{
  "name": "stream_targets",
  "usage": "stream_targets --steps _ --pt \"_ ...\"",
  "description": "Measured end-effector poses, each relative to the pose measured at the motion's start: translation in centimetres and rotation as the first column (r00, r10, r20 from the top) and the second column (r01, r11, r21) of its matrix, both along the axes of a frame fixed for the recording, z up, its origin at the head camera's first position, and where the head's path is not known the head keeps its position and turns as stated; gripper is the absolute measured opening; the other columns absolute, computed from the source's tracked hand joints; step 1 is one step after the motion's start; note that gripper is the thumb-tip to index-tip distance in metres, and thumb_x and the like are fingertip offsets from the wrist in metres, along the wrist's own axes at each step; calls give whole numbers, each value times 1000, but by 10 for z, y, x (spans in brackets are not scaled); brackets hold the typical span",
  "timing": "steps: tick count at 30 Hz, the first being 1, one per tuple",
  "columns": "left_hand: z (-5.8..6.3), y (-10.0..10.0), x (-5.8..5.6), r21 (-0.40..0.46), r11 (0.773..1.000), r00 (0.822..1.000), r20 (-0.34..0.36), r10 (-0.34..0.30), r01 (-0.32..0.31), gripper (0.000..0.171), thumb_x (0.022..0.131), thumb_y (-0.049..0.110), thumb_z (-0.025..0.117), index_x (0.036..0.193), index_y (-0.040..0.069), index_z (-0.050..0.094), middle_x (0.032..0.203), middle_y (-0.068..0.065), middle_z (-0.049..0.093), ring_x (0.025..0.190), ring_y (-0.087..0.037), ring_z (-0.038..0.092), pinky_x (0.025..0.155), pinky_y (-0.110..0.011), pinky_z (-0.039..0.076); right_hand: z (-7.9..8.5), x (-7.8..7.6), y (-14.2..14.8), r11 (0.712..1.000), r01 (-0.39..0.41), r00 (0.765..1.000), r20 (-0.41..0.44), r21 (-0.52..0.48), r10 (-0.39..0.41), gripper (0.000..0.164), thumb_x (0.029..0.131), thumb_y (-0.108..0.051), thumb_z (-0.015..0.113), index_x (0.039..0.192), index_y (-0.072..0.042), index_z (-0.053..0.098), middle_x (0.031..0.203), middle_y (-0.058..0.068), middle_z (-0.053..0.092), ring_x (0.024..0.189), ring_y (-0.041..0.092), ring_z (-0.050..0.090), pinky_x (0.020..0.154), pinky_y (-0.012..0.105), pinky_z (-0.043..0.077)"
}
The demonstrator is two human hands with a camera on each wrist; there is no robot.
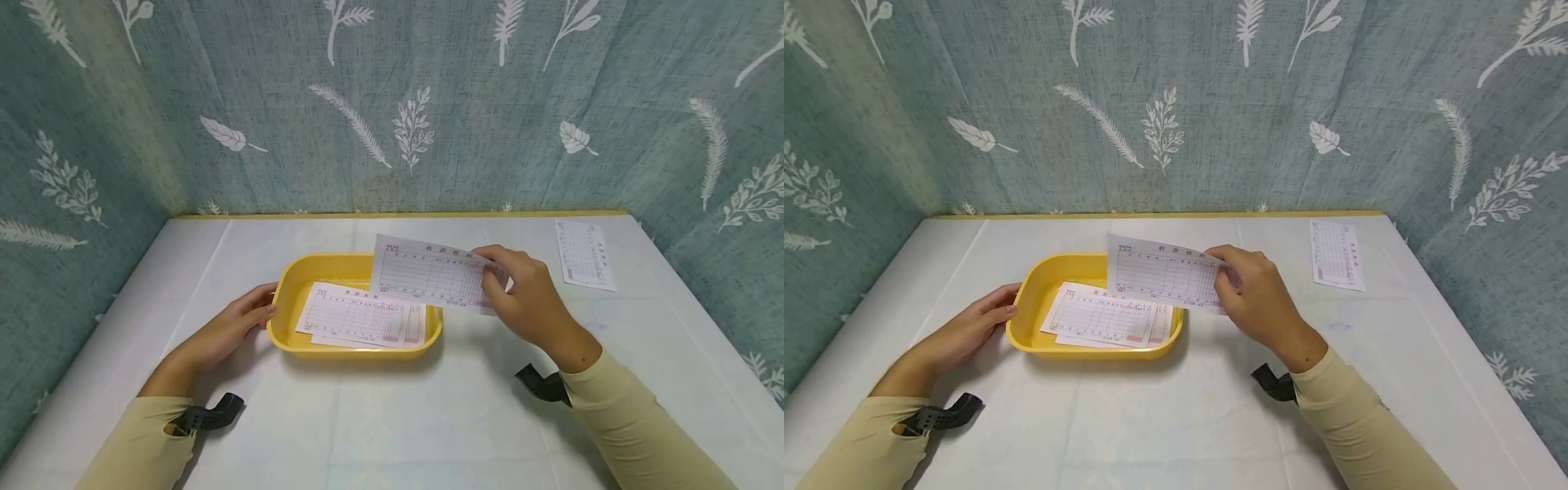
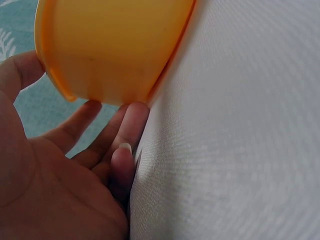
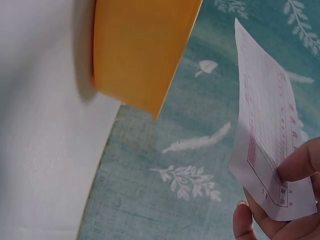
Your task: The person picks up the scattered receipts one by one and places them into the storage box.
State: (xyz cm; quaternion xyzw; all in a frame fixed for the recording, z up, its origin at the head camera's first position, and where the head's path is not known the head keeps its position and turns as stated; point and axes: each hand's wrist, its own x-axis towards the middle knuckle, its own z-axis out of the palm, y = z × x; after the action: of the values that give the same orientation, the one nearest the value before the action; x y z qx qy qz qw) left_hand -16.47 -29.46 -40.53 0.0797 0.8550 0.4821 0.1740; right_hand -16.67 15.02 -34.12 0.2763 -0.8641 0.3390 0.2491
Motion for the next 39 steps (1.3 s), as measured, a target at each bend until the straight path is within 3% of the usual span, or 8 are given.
stream_targets --steps 15,24,32,35,39 --pt "2 1 0 4 1000 1000 4 11 -11 57 106 36 45 156 13 30 158 -16 35 129 -23 39 91 -9 38 -4 0 -2 999 -29 1000 -9 15 29 30 85 7 53 107 -1 71 96 11 75 67 14 51 56 25 39" --pt "3 3 1 -1 1000 1000 25 14 -14 61 106 39 45 157 12 28 159 -17 32 135 -30 37 90 -7 38 -4 3 -2 998 -54 998 27 -25 55 30 86 8 52 108 -1 71 97 11 76 68 14 52 51 22 37" --pt "3 -4 4 -11 1000 1000 2 13 -13 58 106 37 45 156 12 30 156 -18 37 121 -8 44 90 -9 40 -3 5 -8 996 -74 996 56 -44 76 30 87 6 52 109 -2 71 99 11 75 70 15 55 51 23 38" --pt "2 -3 3 -3 1000 1000 -3 11 -11 57 106 37 44 156 12 30 157 -17 36 124 -11 43 90 -9 39 -1 7 -9 996 -74 995 65 -50 77 30 87 6 51 109 -2 71 99 11 75 70 14 55 50 22 37" --pt "1 0 3 -5 1000 1000 11 9 -9 58 106 39 44 156 14 30 158 -16 34 133 -25 38 91 -9 38 -1 11 -10 996 -74 992 100 -58 79 31 87 6 50 109 -3 71 98 10 75 69 13 56 48 22 37"
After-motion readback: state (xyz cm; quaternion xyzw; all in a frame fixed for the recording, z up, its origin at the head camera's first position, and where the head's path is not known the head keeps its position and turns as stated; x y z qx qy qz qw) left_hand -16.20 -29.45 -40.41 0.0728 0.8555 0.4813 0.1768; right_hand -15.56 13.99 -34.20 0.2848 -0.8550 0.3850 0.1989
